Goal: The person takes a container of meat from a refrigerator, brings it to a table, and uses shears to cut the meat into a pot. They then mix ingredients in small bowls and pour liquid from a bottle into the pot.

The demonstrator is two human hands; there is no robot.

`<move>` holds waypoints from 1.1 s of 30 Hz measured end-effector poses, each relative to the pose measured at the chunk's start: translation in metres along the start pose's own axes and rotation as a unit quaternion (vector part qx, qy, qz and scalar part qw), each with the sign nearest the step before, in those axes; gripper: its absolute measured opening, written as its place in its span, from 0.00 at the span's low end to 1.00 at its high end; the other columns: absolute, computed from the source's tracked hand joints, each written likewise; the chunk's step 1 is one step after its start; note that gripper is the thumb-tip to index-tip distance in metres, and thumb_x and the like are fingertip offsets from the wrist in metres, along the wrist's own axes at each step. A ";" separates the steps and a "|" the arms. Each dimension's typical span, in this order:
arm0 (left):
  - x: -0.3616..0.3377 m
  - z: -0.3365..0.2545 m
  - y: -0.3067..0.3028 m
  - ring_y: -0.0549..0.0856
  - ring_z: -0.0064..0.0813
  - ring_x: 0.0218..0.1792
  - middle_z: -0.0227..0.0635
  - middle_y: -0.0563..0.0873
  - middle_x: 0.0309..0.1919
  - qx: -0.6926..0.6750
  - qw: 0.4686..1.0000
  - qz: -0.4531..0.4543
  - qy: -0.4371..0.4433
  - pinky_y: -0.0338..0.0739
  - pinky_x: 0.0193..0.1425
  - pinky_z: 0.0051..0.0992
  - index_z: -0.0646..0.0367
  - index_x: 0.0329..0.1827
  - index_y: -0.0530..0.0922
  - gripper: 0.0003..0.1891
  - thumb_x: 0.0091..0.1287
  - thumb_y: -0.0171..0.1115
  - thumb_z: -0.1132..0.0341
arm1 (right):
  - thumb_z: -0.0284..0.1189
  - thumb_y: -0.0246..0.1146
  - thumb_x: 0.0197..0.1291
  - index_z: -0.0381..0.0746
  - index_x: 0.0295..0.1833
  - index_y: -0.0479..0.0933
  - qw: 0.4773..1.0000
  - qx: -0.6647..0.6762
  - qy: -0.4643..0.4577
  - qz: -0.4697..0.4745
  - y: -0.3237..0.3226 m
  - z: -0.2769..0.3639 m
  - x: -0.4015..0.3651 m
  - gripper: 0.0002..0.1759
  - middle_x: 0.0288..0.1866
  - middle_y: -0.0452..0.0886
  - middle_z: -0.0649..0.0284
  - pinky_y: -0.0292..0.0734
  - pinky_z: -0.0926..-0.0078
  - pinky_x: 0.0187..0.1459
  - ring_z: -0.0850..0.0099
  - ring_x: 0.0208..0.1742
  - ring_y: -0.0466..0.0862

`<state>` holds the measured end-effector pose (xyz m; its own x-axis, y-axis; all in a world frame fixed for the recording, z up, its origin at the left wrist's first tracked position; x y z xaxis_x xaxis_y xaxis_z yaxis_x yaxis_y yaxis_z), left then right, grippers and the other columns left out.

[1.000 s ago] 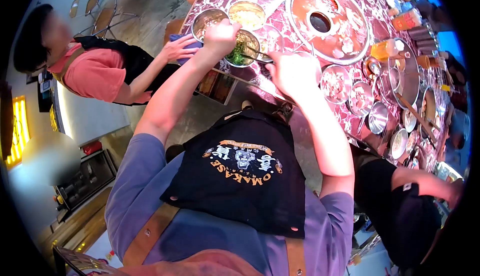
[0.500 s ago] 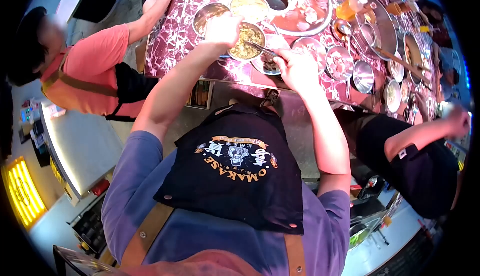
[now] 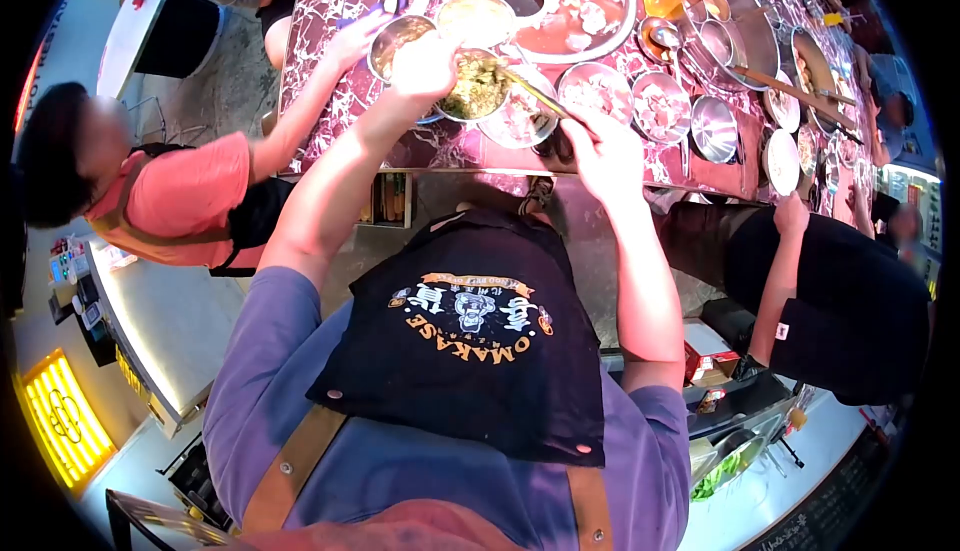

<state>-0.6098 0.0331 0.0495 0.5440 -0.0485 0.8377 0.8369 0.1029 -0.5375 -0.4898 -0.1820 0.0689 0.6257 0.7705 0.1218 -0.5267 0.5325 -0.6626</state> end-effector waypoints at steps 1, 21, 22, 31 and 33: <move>-0.001 0.005 -0.003 0.82 0.34 0.25 0.37 0.81 0.23 0.003 1.000 0.001 0.000 0.76 0.22 0.30 0.65 0.41 0.83 0.14 0.48 0.64 0.77 | 0.31 0.66 0.59 0.38 0.48 0.84 0.998 0.025 0.049 -0.007 0.000 -0.018 -0.004 0.13 0.40 0.87 0.55 0.81 0.74 0.45 0.65 0.40 0.88; -0.001 -0.031 0.010 0.82 0.34 0.28 0.34 0.78 0.27 -0.047 0.964 0.241 -0.102 0.75 0.29 0.33 0.48 0.44 0.85 0.14 0.55 0.59 0.70 | 0.33 0.67 0.56 0.41 0.47 0.83 0.978 -0.151 -0.051 0.138 -0.040 0.074 -0.001 0.14 0.37 0.86 0.58 0.80 0.68 0.40 0.62 0.37 0.86; -0.002 -0.034 0.014 0.82 0.33 0.28 0.34 0.78 0.27 -0.047 0.955 0.271 -0.110 0.74 0.28 0.33 0.48 0.43 0.85 0.13 0.56 0.59 0.69 | 0.35 0.67 0.57 0.42 0.48 0.83 0.973 -0.168 -0.091 0.129 -0.029 0.073 -0.005 0.15 0.38 0.86 0.58 0.80 0.68 0.41 0.62 0.38 0.86; 0.012 -0.050 0.027 0.82 0.33 0.24 0.33 0.78 0.24 -0.025 0.965 0.245 -0.087 0.75 0.25 0.33 0.47 0.40 0.85 0.11 0.56 0.59 0.68 | 0.32 0.66 0.58 0.40 0.45 0.84 0.992 -0.105 -0.043 0.056 -0.026 0.027 -0.018 0.11 0.38 0.86 0.56 0.81 0.68 0.41 0.60 0.38 0.86; 0.013 -0.047 0.037 0.82 0.33 0.25 0.33 0.78 0.24 -0.051 0.972 0.211 -0.092 0.75 0.25 0.33 0.47 0.40 0.85 0.11 0.56 0.59 0.68 | 0.30 0.66 0.60 0.37 0.48 0.84 0.998 -0.003 0.063 0.029 -0.044 -0.014 -0.022 0.12 0.40 0.87 0.56 0.80 0.74 0.44 0.67 0.39 0.87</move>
<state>-0.5685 -0.0107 0.0360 0.8284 0.1558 0.5380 0.5476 -0.0236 -0.8364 -0.4726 -0.2268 0.0850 0.6619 0.7495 -0.0103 -0.5607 0.4860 -0.6704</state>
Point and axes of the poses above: each hand's wrist, its own x-axis towards the middle knuckle, its own y-axis out of the palm, z = x × y, the point moved 8 cm from there along x, towards the middle knuckle
